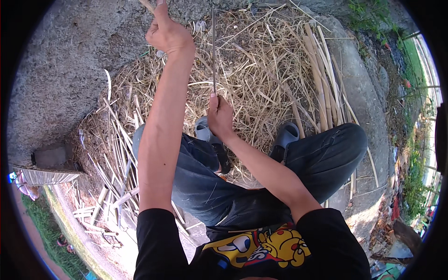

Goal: The person strips bark from a bamboo stalk using a large blade while seated outdoors. The person holds the blade against the stalk and pulls the stalk through to shave off thin strips, repeating this action along the length of the material.

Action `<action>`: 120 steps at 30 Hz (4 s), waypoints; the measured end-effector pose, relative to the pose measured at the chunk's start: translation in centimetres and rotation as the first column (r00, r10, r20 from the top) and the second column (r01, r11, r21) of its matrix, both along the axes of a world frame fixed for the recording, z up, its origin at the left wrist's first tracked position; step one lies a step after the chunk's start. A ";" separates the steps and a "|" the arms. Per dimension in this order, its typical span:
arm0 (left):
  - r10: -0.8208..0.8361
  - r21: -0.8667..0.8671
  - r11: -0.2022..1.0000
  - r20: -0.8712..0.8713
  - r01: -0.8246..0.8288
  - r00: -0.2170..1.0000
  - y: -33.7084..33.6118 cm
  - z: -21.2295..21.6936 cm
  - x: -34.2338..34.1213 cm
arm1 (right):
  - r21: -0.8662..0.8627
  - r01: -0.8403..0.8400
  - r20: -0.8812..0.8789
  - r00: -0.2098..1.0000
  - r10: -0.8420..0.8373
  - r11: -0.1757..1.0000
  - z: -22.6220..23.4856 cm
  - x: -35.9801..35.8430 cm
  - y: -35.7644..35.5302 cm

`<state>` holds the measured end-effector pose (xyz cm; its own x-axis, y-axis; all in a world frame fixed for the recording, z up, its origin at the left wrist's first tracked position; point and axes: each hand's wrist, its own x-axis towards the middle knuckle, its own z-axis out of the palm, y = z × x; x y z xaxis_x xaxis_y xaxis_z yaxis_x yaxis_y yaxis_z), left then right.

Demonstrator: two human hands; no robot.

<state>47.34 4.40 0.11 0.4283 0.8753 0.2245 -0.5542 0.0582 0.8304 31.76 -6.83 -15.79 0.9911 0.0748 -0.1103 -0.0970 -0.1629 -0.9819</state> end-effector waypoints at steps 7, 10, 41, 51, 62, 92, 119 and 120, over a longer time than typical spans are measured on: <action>-0.019 0.042 0.999 0.032 0.018 0.999 -0.6 0.5 -0.8 | -0.015 -0.024 -0.041 0.999 0.023 1.000 2.2 2.1 0.0; 0.000 0.040 0.999 0.033 -0.001 0.999 0.0 0.2 -1.7 | 0.028 -0.034 0.093 0.995 0.031 0.999 3.5 2.1 -0.3; 0.016 0.353 0.935 0.060 -0.036 0.998 -2.6 -1.3 1.2 | 0.286 -0.027 -0.284 0.952 0.112 0.958 9.7 1.9 -6.4; 0.048 0.470 0.882 -0.032 -0.027 0.998 -4.2 -1.2 0.6 | 0.181 0.030 -0.620 0.779 0.090 0.983 2.8 0.3 -6.9; 0.050 0.465 0.885 -0.080 -0.008 0.996 -4.2 -1.2 0.6 | 0.212 -0.103 -0.506 0.839 0.199 0.972 5.3 0.4 -6.9; -0.027 0.466 0.883 -0.057 0.051 0.998 -3.4 -1.6 0.5 | -0.433 -0.295 -0.462 0.884 0.071 0.852 -16.8 -1.4 -12.8; 0.558 -0.165 0.817 -0.021 -0.553 0.830 -1.3 -5.1 -46.3 | 0.098 -0.292 0.135 0.951 0.278 0.951 11.5 -8.7 -7.7; 0.543 -0.227 0.787 -0.187 -0.573 0.819 -2.3 -5.6 -47.2 | 0.107 -0.302 0.132 0.949 0.287 0.947 11.2 -8.8 -7.6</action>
